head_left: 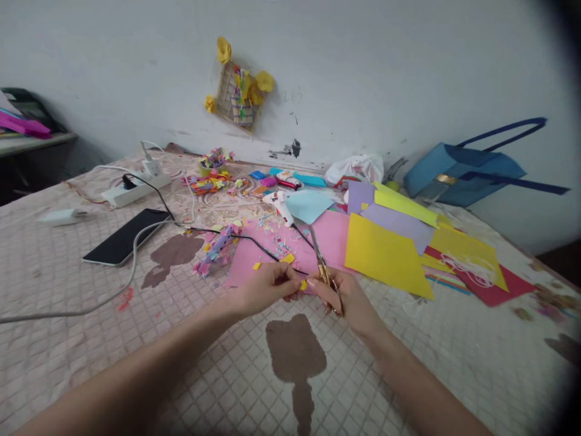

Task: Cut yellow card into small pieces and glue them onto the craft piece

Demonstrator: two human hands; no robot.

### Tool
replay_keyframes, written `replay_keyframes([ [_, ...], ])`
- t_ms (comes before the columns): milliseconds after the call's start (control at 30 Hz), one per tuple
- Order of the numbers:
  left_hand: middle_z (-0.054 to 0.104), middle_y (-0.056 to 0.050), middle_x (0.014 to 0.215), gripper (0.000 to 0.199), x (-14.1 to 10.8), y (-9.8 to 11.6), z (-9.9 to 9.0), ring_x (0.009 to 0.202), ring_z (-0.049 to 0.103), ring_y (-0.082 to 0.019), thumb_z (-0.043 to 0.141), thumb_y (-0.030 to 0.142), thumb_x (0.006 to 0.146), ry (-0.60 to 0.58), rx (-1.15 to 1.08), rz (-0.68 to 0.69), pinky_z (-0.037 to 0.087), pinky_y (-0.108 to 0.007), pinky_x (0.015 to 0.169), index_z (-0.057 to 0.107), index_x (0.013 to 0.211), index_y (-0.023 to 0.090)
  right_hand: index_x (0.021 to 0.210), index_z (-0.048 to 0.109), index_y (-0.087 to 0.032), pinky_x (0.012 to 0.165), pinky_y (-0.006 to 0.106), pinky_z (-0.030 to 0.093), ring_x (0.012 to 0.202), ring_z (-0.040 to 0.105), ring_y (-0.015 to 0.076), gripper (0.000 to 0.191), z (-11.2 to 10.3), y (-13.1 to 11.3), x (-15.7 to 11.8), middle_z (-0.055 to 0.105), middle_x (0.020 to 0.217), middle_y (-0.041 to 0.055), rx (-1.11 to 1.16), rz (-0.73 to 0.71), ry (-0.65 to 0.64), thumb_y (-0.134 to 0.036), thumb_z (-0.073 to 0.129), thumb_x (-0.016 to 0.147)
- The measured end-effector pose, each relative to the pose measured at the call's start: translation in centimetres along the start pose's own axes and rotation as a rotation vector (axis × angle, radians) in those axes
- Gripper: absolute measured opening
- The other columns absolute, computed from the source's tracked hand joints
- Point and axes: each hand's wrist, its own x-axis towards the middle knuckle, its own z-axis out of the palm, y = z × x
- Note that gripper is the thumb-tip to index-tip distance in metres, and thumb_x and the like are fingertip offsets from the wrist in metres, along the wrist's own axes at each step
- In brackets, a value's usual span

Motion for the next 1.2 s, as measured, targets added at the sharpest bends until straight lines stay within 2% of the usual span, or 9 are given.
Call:
replay_keyframes([
  [133, 0.056, -0.001, 0.059, 0.016, -0.1, -0.1, 0.3, 0.053, 0.05, -0.009, 0.059, 0.029, 0.074, -0.056, 0.129, 0.025, 0.038, -0.02, 0.048, 0.057, 0.066, 0.015, 0.075, 0.055, -0.015, 0.038, 0.018, 0.029, 0.041, 0.034, 0.0058, 0.02, -0.2, -0.3, 0.0, 0.04, 0.052, -0.0068, -0.023, -0.027, -0.078, -0.036, 0.055, 0.075],
  [267, 0.058, -0.002, 0.06, 0.015, 0.1, -0.6, 0.2, 0.055, 0.053, -0.011, 0.057, 0.029, 0.075, -0.014, 0.168, 0.04, 0.04, -0.021, 0.05, 0.058, 0.068, 0.015, 0.072, 0.052, -0.016, 0.039, 0.018, 0.029, 0.042, 0.033, 0.0057, 0.015, -0.2, -0.4, -0.1, 0.038, 0.051, -0.0073, -0.034, -0.032, -0.087, -0.031, 0.054, 0.074],
  [400, 0.058, -0.002, 0.059, 0.017, 0.2, -0.7, 0.0, 0.054, 0.054, -0.011, 0.058, 0.03, 0.075, 0.03, 0.075, 0.035, 0.04, -0.02, 0.05, 0.059, 0.07, 0.014, 0.072, 0.051, -0.016, 0.039, 0.018, 0.029, 0.041, 0.033, 0.0059, 0.016, -0.1, -0.4, -0.1, 0.038, 0.05, -0.0076, -0.018, -0.022, -0.074, -0.032, 0.054, 0.073],
  [600, 0.061, -0.004, 0.065, 0.021, 0.1, -0.7, 0.4, 0.054, 0.053, -0.009, 0.062, 0.034, 0.072, 0.075, -0.052, -0.036, 0.041, -0.019, 0.049, 0.063, 0.076, 0.014, 0.07, 0.051, -0.016, 0.038, 0.019, 0.029, 0.04, 0.037, 0.0068, 0.018, 0.3, -0.3, -0.1, 0.041, 0.048, -0.0068, -0.033, -0.05, 0.057, -0.033, 0.052, 0.076],
  [767, 0.06, -0.002, 0.059, 0.018, 0.2, -1.1, 0.7, 0.051, 0.052, -0.009, 0.065, 0.032, 0.069, 0.128, -0.08, -0.058, 0.04, -0.02, 0.048, 0.061, 0.067, 0.015, 0.067, 0.05, -0.017, 0.04, 0.02, 0.031, 0.041, 0.037, 0.0072, 0.021, 0.6, -0.2, -0.1, 0.041, 0.047, -0.0068, -0.003, -0.061, 0.06, -0.035, 0.053, 0.075],
  [900, 0.058, -0.001, 0.058, 0.018, 0.1, -0.7, 0.5, 0.051, 0.051, -0.008, 0.065, 0.031, 0.069, 0.163, -0.13, -0.075, 0.039, -0.02, 0.049, 0.06, 0.066, 0.014, 0.067, 0.049, -0.017, 0.039, 0.019, 0.029, 0.039, 0.036, 0.007, 0.03, 0.6, 0.0, -0.2, 0.038, 0.045, -0.0073, 0.092, -0.039, 0.068, -0.044, 0.049, 0.079],
  [1033, 0.062, -0.004, 0.068, 0.019, 0.2, -0.5, 0.1, 0.059, 0.055, -0.01, 0.065, 0.03, 0.07, 0.169, -0.213, -0.079, 0.043, -0.022, 0.057, 0.059, 0.069, 0.012, 0.073, 0.054, -0.016, 0.04, 0.019, 0.029, 0.039, 0.034, 0.0068, 0.038, 0.1, 0.1, -0.2, 0.036, 0.045, -0.0078, 0.175, -0.005, -0.017, -0.051, 0.042, 0.082],
  [1200, 0.063, -0.005, 0.07, 0.019, 0.4, -0.8, -0.3, 0.064, 0.058, -0.011, 0.066, 0.03, 0.07, 0.189, -0.299, -0.045, 0.045, -0.024, 0.063, 0.058, 0.071, 0.012, 0.069, 0.052, -0.016, 0.042, 0.02, 0.028, 0.04, 0.035, 0.0067, 0.039, -0.7, 0.3, -0.1, 0.04, 0.045, -0.0068, 0.103, -0.02, -0.158, -0.05, 0.04, 0.084],
])
